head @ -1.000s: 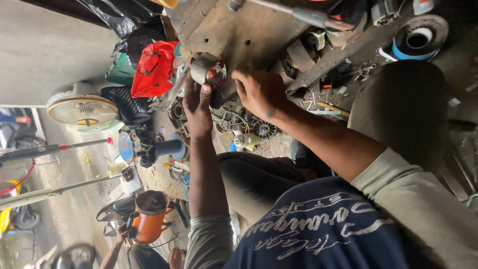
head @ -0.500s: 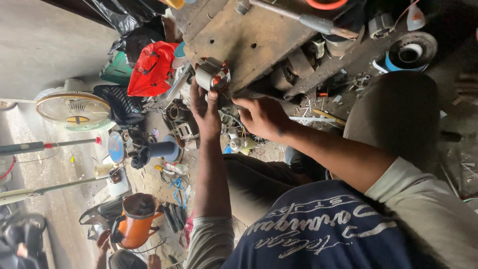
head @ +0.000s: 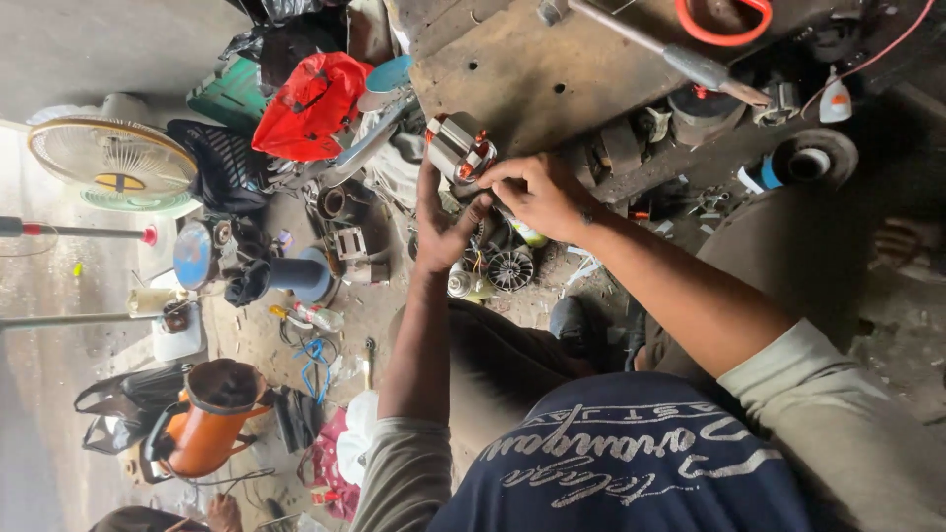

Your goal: Repairing and inspecting the copper windings of a motor stator at a workbench.

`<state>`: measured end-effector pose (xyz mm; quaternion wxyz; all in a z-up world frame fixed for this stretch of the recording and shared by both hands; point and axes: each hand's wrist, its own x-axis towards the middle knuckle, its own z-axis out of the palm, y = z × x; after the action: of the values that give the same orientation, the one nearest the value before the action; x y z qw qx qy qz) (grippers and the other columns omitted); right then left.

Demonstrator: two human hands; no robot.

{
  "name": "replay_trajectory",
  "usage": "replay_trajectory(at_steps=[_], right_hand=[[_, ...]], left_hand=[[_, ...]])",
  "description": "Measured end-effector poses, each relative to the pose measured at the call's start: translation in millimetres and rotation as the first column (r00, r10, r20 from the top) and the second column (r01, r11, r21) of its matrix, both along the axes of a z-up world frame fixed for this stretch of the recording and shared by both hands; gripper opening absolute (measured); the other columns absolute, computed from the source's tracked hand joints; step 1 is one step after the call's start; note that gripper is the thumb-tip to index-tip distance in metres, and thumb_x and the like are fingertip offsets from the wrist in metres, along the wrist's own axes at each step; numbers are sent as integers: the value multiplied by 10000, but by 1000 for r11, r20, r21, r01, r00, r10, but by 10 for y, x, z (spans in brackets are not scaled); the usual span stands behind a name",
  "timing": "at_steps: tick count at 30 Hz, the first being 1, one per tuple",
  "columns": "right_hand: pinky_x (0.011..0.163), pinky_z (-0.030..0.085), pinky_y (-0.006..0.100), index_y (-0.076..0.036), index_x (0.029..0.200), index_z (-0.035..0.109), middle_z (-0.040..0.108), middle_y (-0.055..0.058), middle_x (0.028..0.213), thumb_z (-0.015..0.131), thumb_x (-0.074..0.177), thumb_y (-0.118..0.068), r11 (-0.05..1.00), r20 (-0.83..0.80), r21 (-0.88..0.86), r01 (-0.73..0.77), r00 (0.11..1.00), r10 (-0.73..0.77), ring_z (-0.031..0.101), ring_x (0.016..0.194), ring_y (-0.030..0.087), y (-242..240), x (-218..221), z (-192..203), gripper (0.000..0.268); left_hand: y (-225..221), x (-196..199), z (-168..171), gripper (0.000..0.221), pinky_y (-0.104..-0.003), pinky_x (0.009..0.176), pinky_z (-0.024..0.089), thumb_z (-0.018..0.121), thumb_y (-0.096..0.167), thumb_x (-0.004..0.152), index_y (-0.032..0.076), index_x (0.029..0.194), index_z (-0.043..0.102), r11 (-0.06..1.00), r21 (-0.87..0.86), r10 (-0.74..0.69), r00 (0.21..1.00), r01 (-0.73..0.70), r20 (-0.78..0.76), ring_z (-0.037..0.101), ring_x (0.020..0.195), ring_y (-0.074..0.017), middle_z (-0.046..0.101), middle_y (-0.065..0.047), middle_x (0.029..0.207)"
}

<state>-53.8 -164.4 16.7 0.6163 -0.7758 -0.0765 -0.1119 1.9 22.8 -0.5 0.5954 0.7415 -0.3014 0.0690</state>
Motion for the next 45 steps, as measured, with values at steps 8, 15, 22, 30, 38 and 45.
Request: replay_trajectory(at_steps=[8,15,22,30,38,45], right_hand=[[613,611,402,-167,1026,795,763,117,858,671,1026,-186,912,280,-329,243,948,-152,751,805,337,60,2,133,126],[595,611,341,-94,1018,786,750,97,866,798,996,-158,913,438,-242,329,876,-200,750,797,292,-218,-223,-36,68],[667,614,377,-100,1061,797,737,89,862,725,1032,-114,936,599,-136,325,779,-184,741,799,310,-10,-22,52,79],[645,578,418,-98,1026,783,700,139,789,719,1039,-136,921,523,-158,356,821,-228,724,763,355,99,8,125,75],[613,562,428,-118,962,784,696,132,732,747,1020,-228,923,324,-121,366,893,-311,726,718,339,202,2,108,129],[580,556,401,-141,868,788,668,118,666,723,994,-221,917,172,-113,382,917,-360,723,689,319,263,90,20,163]], left_hand=[[-310,-108,38,816,-573,1247,227,867,199,874,52,1545,425,968,-134,222,974,-214,44,338,1498,-423,430,-253,1550],[-220,-34,-109,864,-673,1220,146,882,364,854,87,1549,449,950,-75,304,953,-302,16,319,1443,-574,407,-289,1559],[-160,-3,-126,788,-650,1224,117,856,430,875,127,1504,491,951,11,307,950,-307,53,400,1437,-508,455,-221,1564],[-151,-59,37,775,-638,1215,107,842,418,887,103,1495,479,959,25,280,957,-283,76,433,1417,-491,494,-227,1527],[-221,-31,-120,687,-621,1212,90,774,403,940,116,1484,468,940,20,335,930,-342,150,472,1420,-404,502,-178,1530],[-52,-118,295,826,-744,1161,165,720,395,914,80,1574,335,995,-31,92,994,-94,-57,322,1432,-587,378,-313,1567]])
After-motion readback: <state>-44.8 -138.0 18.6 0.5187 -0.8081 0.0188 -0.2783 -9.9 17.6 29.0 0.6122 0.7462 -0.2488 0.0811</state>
